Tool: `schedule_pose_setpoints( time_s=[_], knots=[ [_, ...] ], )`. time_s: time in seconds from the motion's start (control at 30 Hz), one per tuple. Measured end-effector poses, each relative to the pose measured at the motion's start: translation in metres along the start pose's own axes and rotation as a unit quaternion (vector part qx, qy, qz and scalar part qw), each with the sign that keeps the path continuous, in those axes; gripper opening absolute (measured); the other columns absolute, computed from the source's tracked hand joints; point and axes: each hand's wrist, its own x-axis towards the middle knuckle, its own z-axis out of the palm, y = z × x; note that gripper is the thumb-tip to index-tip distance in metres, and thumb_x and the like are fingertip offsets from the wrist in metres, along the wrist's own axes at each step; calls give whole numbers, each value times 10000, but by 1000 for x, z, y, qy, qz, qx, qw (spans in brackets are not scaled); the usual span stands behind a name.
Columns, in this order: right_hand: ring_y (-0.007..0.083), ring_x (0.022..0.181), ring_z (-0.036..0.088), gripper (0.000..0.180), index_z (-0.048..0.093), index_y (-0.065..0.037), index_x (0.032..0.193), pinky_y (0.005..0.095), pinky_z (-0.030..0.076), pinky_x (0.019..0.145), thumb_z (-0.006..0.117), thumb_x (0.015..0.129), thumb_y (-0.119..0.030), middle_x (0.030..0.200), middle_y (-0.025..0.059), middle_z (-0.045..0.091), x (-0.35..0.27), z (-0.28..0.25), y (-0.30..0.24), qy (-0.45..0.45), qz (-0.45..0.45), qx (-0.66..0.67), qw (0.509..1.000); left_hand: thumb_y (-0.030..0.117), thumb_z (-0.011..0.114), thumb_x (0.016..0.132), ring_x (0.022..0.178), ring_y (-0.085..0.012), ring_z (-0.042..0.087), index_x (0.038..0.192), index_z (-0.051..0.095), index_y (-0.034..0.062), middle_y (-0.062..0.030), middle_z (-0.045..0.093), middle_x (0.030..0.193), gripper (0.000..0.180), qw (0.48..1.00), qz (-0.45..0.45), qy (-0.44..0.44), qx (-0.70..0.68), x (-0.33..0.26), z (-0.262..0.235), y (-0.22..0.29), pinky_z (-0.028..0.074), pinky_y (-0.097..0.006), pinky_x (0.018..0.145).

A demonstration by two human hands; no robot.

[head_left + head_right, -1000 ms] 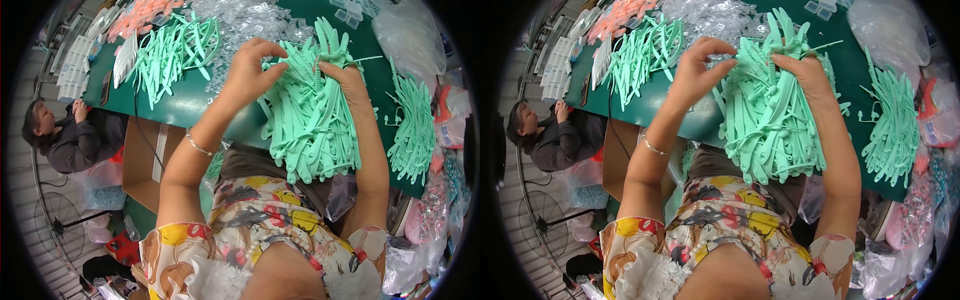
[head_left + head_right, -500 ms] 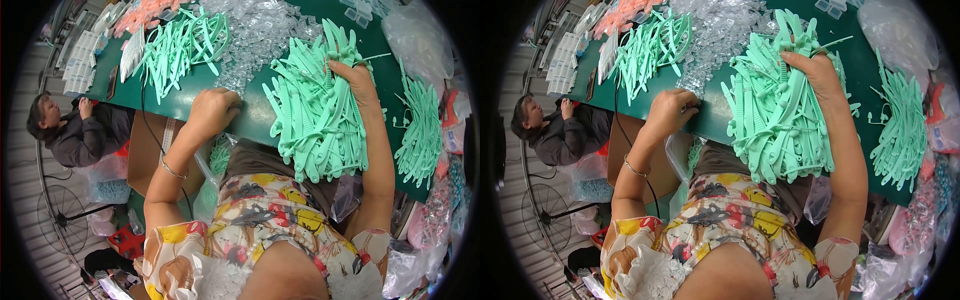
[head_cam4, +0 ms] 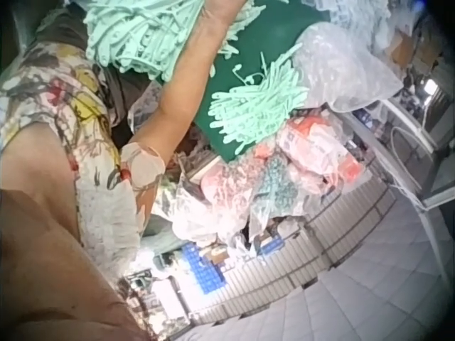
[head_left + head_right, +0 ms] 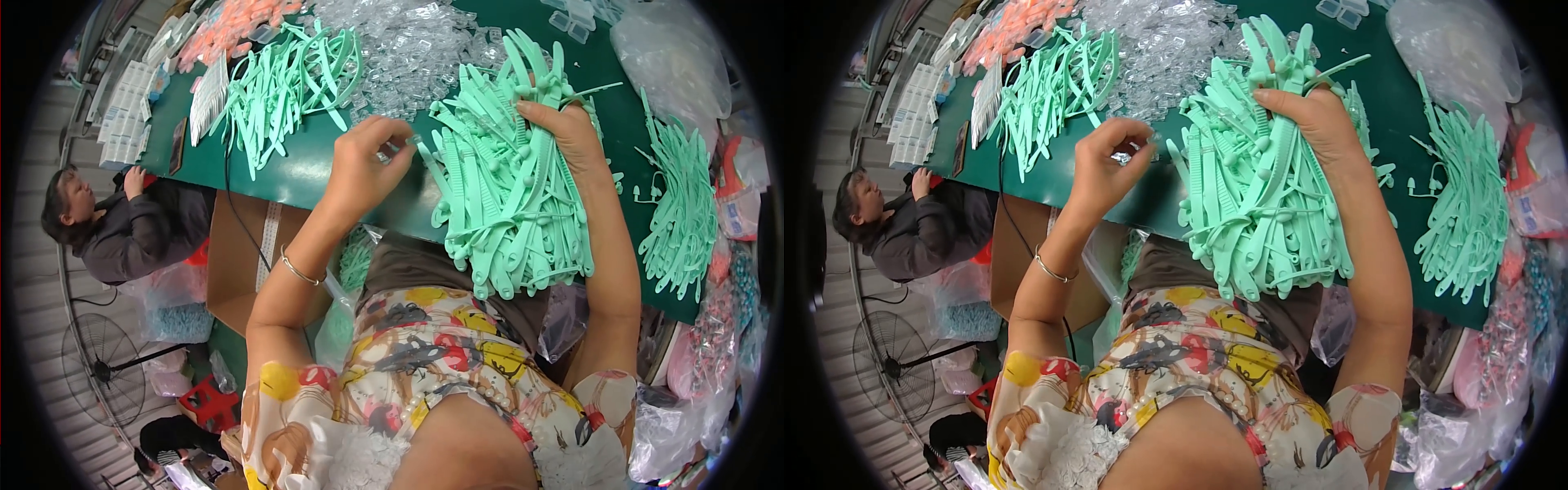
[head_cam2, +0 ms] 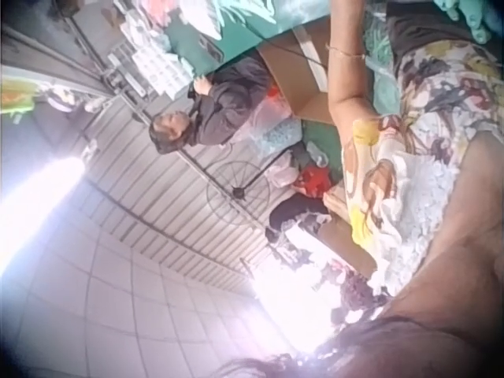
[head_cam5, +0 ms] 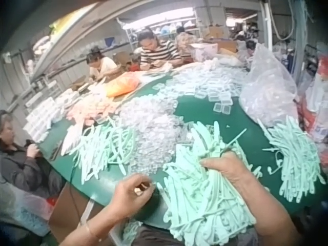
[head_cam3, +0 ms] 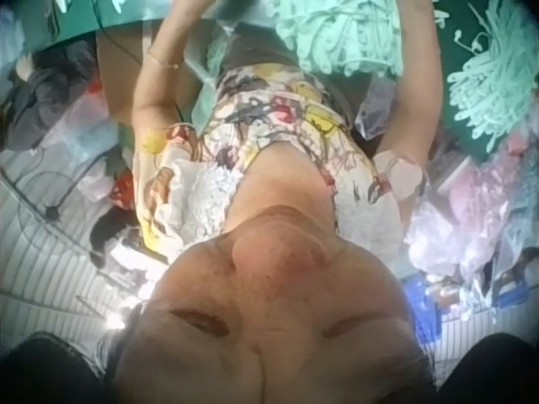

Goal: Sorting and grouping small green plastic buckles or straps at a work table.

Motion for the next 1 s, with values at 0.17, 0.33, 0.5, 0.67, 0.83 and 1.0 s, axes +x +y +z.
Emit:
schedule_pose_setpoints(
  time_s=[0.17, 0.33, 0.5, 0.67, 0.83, 1.0],
  knots=[
    [135, 821, 597, 421, 550, 2, 1101, 254, 466, 743, 704, 714, -59, 941, 77, 631, 0, 2, 3, 13, -19, 14, 1000, -13, 651, 707, 663, -133, 611, 883, 647, 17, -67, 611, 781, 179, 992, 37, 53, -105, 32, 30, 7, 513, -241, 618],
    [132, 828, 581, 449, 536, 6, 1134, 252, 462, 749, 689, 717, -55, 958, 66, 616, 1, 1, 4, 4, -9, 0, 1000, 3, 633, 757, 809, -105, 583, 906, 636, 23, -49, 580, 952, 150, 989, 20, 16, -146, 55, 45, 18, 494, -212, 666],
    [112, 784, 574, 375, 570, -11, 1073, 241, 455, 709, 690, 722, -67, 914, 45, 623, 3, -1, 4, -23, -32, -33, 999, 2, 639, 756, 777, -105, 592, 912, 627, 29, -45, 610, 901, 159, 988, 52, 35, -142, 63, 56, 22, 486, -212, 646],
    [105, 766, 563, 350, 582, -20, 1058, 238, 447, 693, 687, 728, -77, 902, 31, 620, 3, -2, 4, -30, -37, -30, 998, -3, 662, 740, 739, -106, 604, 919, 621, 34, -45, 641, 853, 188, 987, 113, 53, -99, 68, 59, 27, 474, -219, 604],
    [114, 765, 570, 335, 569, -26, 1016, 240, 454, 691, 706, 718, -94, 872, 38, 611, 3, 0, 1, -37, -28, -23, 999, 4, 684, 692, 659, -191, 622, 843, 601, 50, -73, 623, 779, 178, 979, 163, 102, -62, 69, 62, 29, 474, -279, 528],
    [106, 745, 566, 276, 597, -31, 971, 235, 451, 682, 697, 724, -101, 846, 23, 609, 3, -1, -1, -54, -20, -43, 997, -30, 682, 685, 691, -162, 626, 883, 620, 53, -66, 643, 819, 224, 973, 198, 114, 13, 70, 61, 31, 469, -242, 570]
  ],
)
